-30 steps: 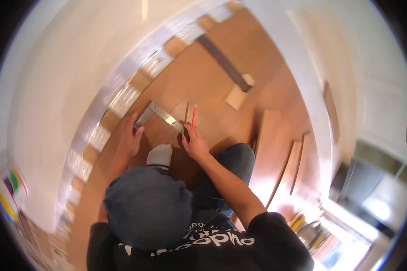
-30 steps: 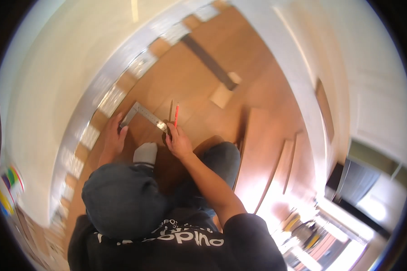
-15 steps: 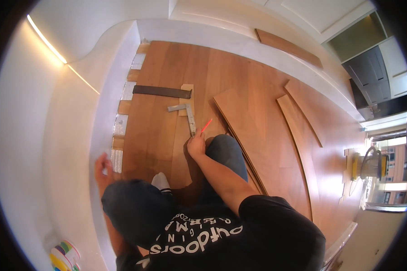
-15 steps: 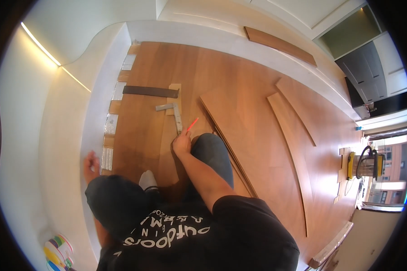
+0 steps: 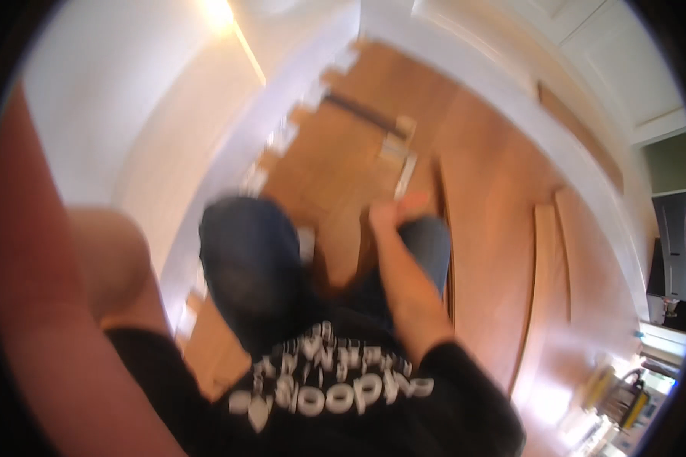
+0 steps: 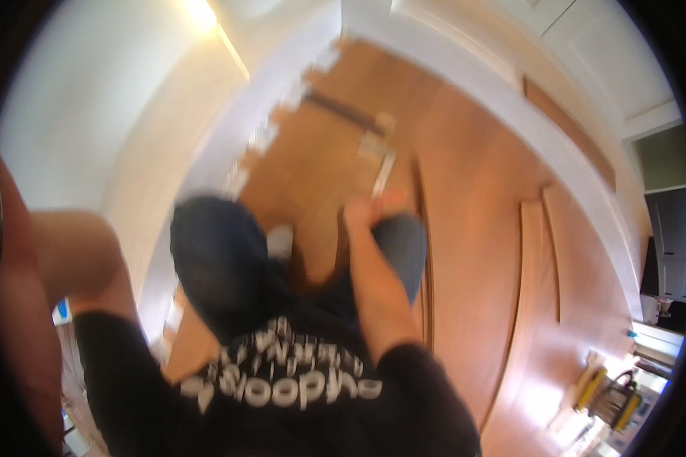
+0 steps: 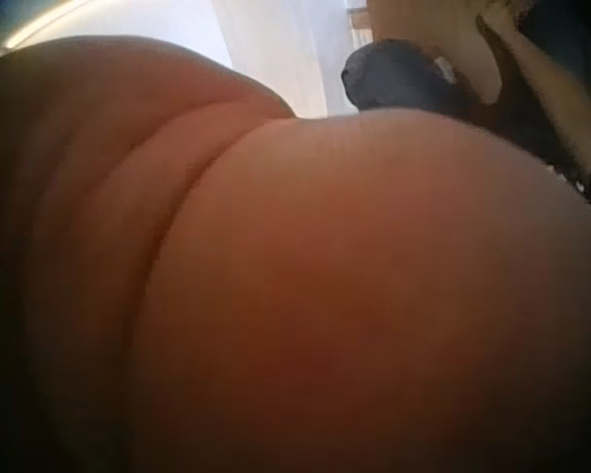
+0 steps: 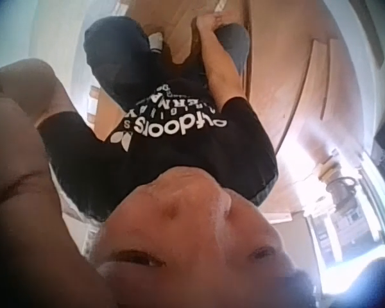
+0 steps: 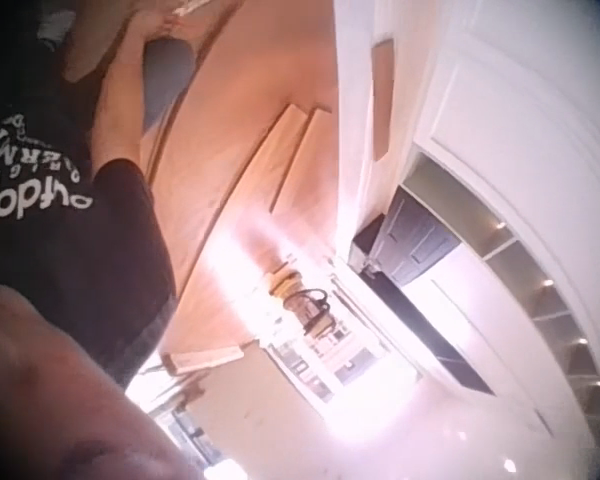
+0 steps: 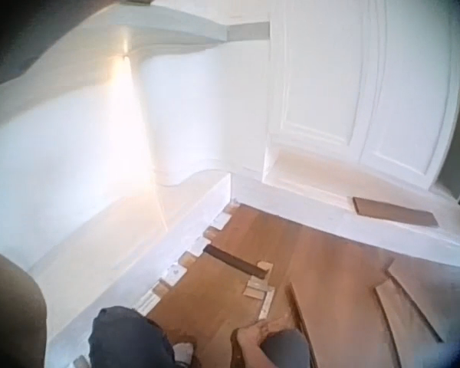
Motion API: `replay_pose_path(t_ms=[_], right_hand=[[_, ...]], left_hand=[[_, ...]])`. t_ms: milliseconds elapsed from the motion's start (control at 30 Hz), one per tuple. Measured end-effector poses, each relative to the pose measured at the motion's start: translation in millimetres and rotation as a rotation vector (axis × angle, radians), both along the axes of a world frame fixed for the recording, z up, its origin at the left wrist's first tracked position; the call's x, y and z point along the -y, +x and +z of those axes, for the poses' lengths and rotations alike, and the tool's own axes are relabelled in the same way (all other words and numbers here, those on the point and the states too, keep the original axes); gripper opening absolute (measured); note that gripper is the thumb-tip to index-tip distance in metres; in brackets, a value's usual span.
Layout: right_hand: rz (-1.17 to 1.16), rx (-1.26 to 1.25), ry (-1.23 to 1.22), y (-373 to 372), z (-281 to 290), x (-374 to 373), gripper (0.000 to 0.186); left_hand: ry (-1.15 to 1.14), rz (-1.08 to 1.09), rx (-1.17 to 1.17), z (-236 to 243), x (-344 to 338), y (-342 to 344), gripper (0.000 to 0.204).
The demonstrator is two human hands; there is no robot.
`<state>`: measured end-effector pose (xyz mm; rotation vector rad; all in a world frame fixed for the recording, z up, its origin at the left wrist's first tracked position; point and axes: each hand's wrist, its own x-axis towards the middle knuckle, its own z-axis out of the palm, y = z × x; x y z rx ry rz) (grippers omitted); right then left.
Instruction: The person installs wooden flooring by using a nail gun to secure planks, marking planks with a pencil and square, and fitting planks against a wall.
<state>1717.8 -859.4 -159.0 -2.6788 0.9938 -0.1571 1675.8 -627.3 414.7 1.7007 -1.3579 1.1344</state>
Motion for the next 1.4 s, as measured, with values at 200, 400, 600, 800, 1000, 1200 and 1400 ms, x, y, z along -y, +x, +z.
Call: replay_pose_path(t_ms=[200,400,600,800,1000,1200,1400], right_hand=[[0.305,0.01,0.197,-5.7,-10.2,-42.7,0.056],[0.435,0.197,0.617,-20.2,-47.1,8.2,0.062],[0.616,0.284,0.537,-13.7,64.1,-70.0,0.075],[0.636,0.154,0.575,11.9,73.3,-69.0,0.068],[0.72,0.062,0.342,137.9,111.9,-27.5,0.067],[0.928,-0.212,-0.047,276.8,67.8,-8.0,0.068],[1.089,-0.184,0.054,347.0,31.6,-52.9,0.071]], left_hand=[[0.024,-0.042,0.138,64.0,14.2,-12.3,0.051],[0.001,-0.214,0.128,15.0,34.9,8.3,0.054],[0.06,-0.195,0.213,20.7,-14.4,58.5,0.058],[-0.222,-0.086,-0.001,-57.5,-85.5,171.5,0.061],[-0.459,0.423,-1.131,-425.0,-111.2,328.9,0.056],[0.007,0.758,-1.378,-598.7,-79.5,365.1,0.061],[0.012,0.603,-1.488,-630.9,-75.6,420.2,0.049]])
